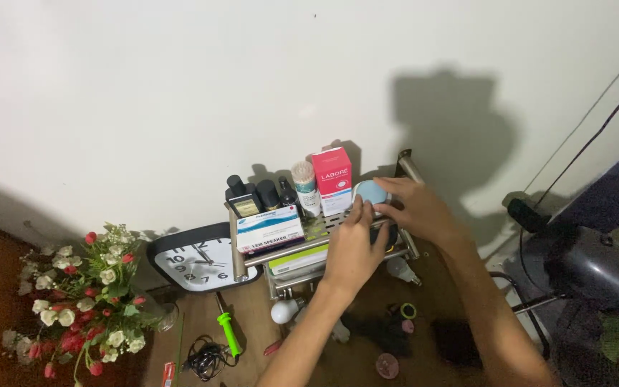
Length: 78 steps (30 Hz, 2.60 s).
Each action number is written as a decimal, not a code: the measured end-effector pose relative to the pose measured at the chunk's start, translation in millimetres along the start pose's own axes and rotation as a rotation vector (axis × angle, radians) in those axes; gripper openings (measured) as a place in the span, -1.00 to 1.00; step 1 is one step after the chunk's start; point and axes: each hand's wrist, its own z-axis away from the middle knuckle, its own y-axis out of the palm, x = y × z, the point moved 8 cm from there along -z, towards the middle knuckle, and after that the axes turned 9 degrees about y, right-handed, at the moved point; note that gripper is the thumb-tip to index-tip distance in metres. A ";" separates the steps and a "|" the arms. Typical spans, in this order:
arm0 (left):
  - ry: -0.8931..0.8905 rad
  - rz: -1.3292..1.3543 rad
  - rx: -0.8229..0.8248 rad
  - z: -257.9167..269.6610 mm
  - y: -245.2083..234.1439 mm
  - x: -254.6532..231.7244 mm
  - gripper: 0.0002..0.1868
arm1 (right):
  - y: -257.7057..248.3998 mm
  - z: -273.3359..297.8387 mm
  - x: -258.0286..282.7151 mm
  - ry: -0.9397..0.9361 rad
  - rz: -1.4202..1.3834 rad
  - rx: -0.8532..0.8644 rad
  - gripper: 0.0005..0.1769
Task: The recorder organizes several personal care items, perfume bottles, and electronic components onto a small metal shelf on a desk.
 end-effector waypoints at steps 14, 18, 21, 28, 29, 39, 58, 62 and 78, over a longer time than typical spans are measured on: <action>0.044 0.023 -0.032 11.2 0.0 -0.3 -0.37 | -3.9 8.2 0.1 -0.059 0.002 -0.064 -0.23; -0.014 0.193 -0.041 26.6 -21.4 -22.2 -0.37 | -29.5 47.2 29.7 -0.117 -0.074 -0.210 -0.30; -0.165 0.360 -0.025 65.8 -12.5 -8.8 -0.44 | -39.6 88.9 43.8 -0.045 -0.099 -0.268 -0.44; -0.126 0.317 -0.152 170.3 11.3 15.7 -0.66 | -10.8 169.4 29.2 0.128 -0.258 -0.260 -0.66; -0.223 0.324 -0.139 180.8 20.9 26.0 -0.68 | -2.9 174.4 23.1 0.185 -0.290 -0.249 -0.70; -0.519 0.348 0.071 302.5 124.1 71.0 -0.65 | 132.9 268.4 -90.4 0.514 -0.406 -0.163 -0.73; -0.737 0.451 0.256 340.3 183.3 79.9 -0.55 | 241.9 344.0 -143.0 0.825 -0.379 -0.081 -0.48; -0.695 0.513 0.216 348.6 192.6 83.0 -0.57 | 248.2 350.1 -142.5 0.788 -0.318 -0.120 -0.46; -0.689 0.995 -0.086 277.4 127.4 44.9 -0.64 | 133.6 304.5 -27.5 0.501 -0.371 -0.404 -0.46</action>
